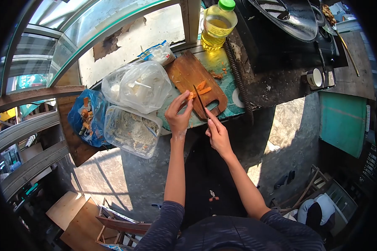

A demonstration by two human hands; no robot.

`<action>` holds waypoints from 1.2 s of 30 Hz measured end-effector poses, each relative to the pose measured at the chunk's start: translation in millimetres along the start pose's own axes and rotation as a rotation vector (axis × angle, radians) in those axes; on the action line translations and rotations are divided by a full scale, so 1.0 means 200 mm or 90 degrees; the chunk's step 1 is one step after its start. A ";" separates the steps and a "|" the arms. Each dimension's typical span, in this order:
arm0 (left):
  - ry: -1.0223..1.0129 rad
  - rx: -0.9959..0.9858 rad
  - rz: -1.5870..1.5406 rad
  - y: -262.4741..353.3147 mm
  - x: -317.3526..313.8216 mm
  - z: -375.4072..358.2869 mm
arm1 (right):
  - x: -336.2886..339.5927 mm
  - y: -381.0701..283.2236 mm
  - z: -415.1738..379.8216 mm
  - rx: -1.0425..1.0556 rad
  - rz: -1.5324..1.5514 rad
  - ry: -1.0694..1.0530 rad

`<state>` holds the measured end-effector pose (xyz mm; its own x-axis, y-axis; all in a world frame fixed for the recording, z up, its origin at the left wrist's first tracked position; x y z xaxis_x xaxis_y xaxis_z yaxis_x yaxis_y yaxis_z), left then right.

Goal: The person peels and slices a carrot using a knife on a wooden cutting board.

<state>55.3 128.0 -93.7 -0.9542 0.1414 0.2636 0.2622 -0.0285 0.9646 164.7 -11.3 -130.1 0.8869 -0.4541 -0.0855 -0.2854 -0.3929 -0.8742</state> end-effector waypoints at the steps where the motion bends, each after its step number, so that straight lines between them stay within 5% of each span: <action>1: -0.003 0.005 0.002 0.00 0.00 0.00 | -0.01 0.00 0.00 0.023 -0.001 0.003; 20: -0.036 -0.038 0.044 0.03 -0.02 0.02 | -0.04 -0.23 -0.07 0.136 -0.252 0.020; 36: -0.045 -0.044 0.043 0.02 0.00 0.03 | -0.03 -0.15 -0.02 0.038 -0.015 -0.038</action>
<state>56.8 133.0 -89.8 -0.9215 0.2056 0.3295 0.3131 -0.1089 0.9435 167.1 0.9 -101.5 0.9138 -0.3957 -0.0912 -0.2435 -0.3544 -0.9028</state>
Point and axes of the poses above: each hand's wrist, its own z-axis towards the middle knuckle, its own x-axis out of the back of the hand, y = z × x, the point moved 9 cm from there along z, towards the middle knuckle, and after that the axes turned 7 degrees about x, right-handed, at the moved point
